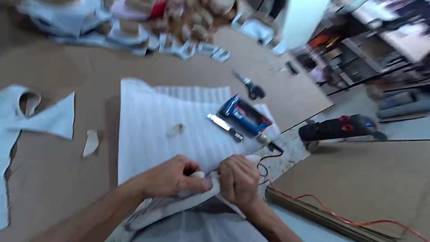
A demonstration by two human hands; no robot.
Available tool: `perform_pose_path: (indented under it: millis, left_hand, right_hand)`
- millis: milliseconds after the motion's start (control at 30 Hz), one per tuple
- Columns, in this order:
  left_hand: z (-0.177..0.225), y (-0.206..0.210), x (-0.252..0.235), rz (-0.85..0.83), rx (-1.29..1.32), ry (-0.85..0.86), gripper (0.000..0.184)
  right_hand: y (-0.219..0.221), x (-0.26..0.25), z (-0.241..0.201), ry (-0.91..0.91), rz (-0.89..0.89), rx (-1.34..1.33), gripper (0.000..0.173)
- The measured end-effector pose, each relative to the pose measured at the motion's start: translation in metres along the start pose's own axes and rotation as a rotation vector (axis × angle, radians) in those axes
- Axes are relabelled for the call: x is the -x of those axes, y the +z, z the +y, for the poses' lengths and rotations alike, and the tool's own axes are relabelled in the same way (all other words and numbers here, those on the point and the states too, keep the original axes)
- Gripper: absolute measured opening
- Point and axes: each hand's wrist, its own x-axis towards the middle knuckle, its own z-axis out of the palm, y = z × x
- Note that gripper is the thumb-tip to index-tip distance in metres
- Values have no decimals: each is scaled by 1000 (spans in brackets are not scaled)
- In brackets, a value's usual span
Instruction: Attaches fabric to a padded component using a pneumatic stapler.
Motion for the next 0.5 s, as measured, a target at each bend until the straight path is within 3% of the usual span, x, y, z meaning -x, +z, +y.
perform_pose_path:
  millis: [67, 167, 267, 400, 500]
  left_hand:
    - [0, -7, -2, -27, 7, -26, 34]
    - [-3, -2, 1, -56, -27, 4, 43]
    - [1, 4, 4, 28, -70, -12, 42]
    - [3, 0, 9, -14, -55, 2, 39]
    - [-12, 7, 3, -80, 129, 199, 30]
  right_hand:
    - [-1, 0, 0, 15, -27, -20, 54]
    - [-5, 3, -7, 51, -26, -4, 51]
    - [-9, 4, -11, 67, -36, 5, 44]
    - [-20, 1, -13, -37, -142, -110, 43]
    - [-23, -9, -11, -171, -248, -151, 57]
